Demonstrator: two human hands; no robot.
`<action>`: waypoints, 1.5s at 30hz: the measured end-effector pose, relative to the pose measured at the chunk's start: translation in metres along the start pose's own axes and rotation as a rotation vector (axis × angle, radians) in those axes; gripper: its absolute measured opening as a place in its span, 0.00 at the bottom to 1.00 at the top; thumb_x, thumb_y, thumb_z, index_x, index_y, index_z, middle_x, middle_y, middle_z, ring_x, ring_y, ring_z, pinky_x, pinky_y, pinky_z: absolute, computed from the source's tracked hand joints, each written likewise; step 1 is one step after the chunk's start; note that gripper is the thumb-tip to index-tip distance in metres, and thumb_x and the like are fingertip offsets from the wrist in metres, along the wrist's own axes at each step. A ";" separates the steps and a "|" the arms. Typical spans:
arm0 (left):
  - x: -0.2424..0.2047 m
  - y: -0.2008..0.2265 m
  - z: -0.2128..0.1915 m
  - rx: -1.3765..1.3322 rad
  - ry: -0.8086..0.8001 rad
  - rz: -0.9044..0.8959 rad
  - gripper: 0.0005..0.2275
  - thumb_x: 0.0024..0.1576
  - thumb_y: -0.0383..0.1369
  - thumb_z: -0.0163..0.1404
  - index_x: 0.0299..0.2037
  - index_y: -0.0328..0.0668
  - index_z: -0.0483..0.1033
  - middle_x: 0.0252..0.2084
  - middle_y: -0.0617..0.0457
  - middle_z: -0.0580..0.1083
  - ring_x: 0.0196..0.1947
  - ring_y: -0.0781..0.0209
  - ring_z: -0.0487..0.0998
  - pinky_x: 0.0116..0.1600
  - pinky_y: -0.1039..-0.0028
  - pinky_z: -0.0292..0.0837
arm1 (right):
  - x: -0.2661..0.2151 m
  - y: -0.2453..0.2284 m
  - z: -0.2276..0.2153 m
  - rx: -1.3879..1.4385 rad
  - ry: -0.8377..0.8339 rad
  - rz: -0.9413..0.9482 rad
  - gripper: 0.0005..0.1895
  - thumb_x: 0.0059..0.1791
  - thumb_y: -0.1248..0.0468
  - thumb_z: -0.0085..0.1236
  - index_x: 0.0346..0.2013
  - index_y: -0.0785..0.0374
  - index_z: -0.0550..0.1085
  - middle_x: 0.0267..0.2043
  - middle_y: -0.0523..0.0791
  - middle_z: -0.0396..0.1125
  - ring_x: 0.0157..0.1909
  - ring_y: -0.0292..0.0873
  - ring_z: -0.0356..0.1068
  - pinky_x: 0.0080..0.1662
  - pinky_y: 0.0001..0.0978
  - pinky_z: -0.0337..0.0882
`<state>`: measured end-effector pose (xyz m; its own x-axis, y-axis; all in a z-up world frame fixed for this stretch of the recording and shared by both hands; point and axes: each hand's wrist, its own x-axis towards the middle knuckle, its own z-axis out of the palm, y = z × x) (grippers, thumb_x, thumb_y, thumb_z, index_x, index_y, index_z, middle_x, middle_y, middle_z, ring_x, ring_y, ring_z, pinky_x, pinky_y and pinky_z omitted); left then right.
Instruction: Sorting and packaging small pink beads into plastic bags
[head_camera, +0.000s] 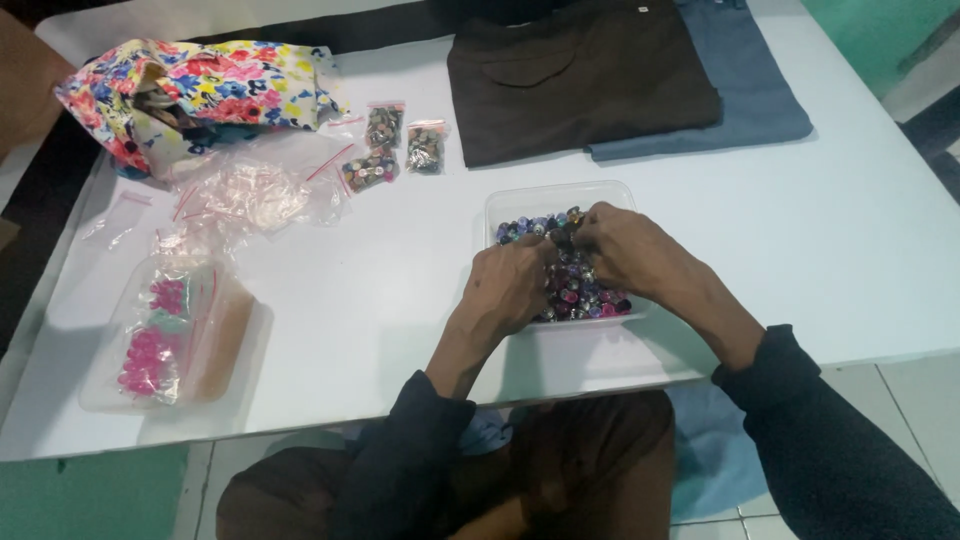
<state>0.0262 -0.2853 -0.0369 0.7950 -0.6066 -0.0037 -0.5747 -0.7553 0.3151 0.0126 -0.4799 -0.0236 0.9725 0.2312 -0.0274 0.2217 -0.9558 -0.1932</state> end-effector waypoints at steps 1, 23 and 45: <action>0.002 0.001 0.002 0.000 0.004 -0.006 0.13 0.54 0.28 0.51 0.48 0.51 0.80 0.53 0.52 0.78 0.42 0.43 0.83 0.46 0.55 0.78 | 0.002 -0.002 0.003 -0.001 0.000 -0.007 0.14 0.51 0.68 0.51 0.46 0.56 0.80 0.43 0.49 0.74 0.44 0.54 0.79 0.45 0.41 0.79; 0.004 -0.002 0.009 -0.065 -0.004 -0.020 0.12 0.58 0.33 0.52 0.52 0.49 0.79 0.54 0.49 0.77 0.43 0.42 0.82 0.46 0.54 0.79 | 0.009 0.008 0.018 0.332 0.251 -0.151 0.16 0.54 0.60 0.53 0.53 0.64 0.74 0.37 0.61 0.73 0.42 0.70 0.74 0.42 0.61 0.75; -0.012 0.003 -0.026 -0.249 0.041 0.078 0.15 0.57 0.25 0.52 0.55 0.43 0.72 0.57 0.41 0.69 0.42 0.33 0.82 0.47 0.45 0.79 | 0.003 -0.022 -0.007 0.093 0.046 -0.083 0.09 0.51 0.66 0.56 0.44 0.60 0.80 0.42 0.52 0.74 0.41 0.58 0.78 0.42 0.43 0.79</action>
<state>0.0199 -0.2738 -0.0110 0.7604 -0.6461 0.0663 -0.5729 -0.6192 0.5370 0.0115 -0.4599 -0.0121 0.9539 0.2980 0.0368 0.2959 -0.9122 -0.2835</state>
